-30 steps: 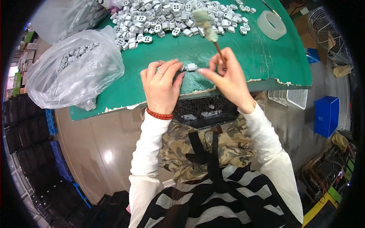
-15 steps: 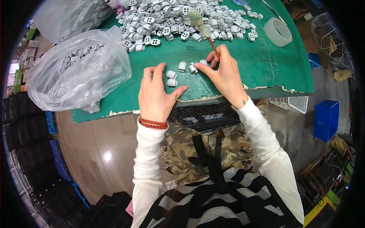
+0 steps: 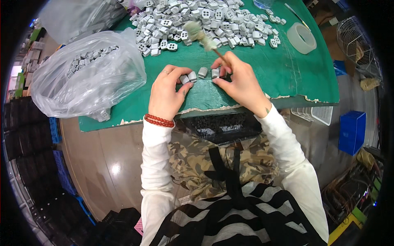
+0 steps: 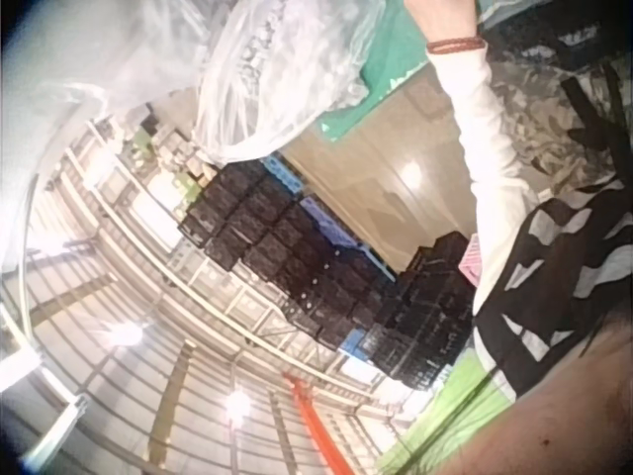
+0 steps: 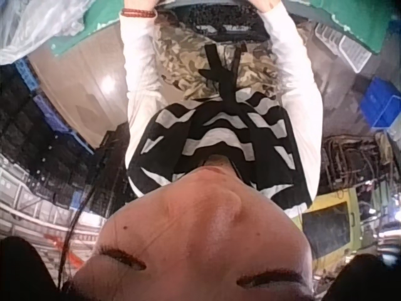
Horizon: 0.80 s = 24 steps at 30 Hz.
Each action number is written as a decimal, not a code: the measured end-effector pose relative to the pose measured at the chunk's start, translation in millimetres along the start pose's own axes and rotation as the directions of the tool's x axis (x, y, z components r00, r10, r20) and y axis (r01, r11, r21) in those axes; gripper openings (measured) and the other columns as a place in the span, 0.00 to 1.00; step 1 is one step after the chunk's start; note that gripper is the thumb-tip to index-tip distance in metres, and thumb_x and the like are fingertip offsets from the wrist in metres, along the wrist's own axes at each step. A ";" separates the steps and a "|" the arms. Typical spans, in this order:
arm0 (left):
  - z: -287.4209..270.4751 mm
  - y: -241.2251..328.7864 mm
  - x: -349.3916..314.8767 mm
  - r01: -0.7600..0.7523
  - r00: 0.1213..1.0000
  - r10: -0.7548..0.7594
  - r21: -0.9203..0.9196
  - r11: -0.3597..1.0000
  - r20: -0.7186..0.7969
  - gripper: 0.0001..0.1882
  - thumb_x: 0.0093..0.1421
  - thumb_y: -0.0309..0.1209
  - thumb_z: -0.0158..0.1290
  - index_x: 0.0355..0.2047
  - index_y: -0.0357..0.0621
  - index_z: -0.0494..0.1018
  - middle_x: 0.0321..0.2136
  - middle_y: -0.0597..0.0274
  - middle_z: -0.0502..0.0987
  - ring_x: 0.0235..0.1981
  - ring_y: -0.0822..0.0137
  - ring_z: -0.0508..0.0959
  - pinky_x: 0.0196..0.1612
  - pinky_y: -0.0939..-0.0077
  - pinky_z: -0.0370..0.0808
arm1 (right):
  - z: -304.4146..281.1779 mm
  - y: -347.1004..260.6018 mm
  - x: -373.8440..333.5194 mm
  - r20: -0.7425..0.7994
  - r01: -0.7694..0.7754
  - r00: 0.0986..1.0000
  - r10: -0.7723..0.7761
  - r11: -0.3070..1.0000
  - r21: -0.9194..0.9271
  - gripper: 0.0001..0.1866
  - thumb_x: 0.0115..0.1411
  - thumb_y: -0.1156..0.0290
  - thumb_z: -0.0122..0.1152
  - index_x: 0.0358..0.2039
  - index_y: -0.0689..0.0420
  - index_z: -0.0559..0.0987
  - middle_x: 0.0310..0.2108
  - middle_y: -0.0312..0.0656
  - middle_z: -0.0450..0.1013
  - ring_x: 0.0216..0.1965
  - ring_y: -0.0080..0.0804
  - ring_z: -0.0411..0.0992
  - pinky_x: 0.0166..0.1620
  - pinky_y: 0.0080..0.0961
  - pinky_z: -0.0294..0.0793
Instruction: Cleaning and organizing small industrial ceramic or plastic components using a brush and liquid.
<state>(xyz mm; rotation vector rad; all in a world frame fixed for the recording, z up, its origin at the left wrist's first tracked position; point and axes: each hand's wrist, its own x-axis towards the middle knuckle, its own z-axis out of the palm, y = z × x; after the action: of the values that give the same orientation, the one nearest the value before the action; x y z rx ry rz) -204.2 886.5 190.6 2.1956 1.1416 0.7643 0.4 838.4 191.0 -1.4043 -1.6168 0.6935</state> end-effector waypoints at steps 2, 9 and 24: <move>0.3 -0.9 3.2 0.020 1.000 -0.020 -0.026 0.999 0.001 0.18 0.48 0.20 0.64 0.41 0.45 0.79 0.34 0.64 0.76 0.27 0.72 0.73 0.26 0.78 0.71 | -2.0 1.6 1.8 -0.019 -0.012 1.000 0.012 0.999 0.044 0.17 0.47 0.84 0.66 0.33 0.61 0.67 0.26 0.43 0.70 0.29 0.39 0.74 0.32 0.33 0.71; 0.2 -3.4 10.8 -0.009 0.998 0.014 -0.075 0.997 0.059 0.19 0.47 0.24 0.66 0.42 0.45 0.79 0.35 0.63 0.77 0.28 0.71 0.73 0.28 0.77 0.72 | -10.3 8.4 2.6 -0.001 -0.041 0.999 0.041 0.998 -0.050 0.18 0.48 0.82 0.68 0.29 0.59 0.64 0.36 0.40 0.77 0.27 0.24 0.70 0.31 0.24 0.68; 15.9 5.2 26.9 -0.277 0.960 0.276 0.224 0.934 0.039 0.27 0.40 0.35 0.72 0.44 0.57 0.81 0.46 0.69 0.75 0.48 0.60 0.70 0.52 0.61 0.66 | -11.1 13.8 -11.2 -0.056 -0.083 0.995 0.082 0.996 -0.028 0.18 0.46 0.78 0.71 0.35 0.60 0.71 0.24 0.41 0.68 0.26 0.36 0.70 0.31 0.32 0.69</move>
<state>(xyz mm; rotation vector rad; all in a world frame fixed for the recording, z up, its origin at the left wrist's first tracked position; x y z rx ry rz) -177.4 903.5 189.4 2.5885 0.9672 0.7713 16.8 829.1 181.8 -1.5065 -1.5396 0.6744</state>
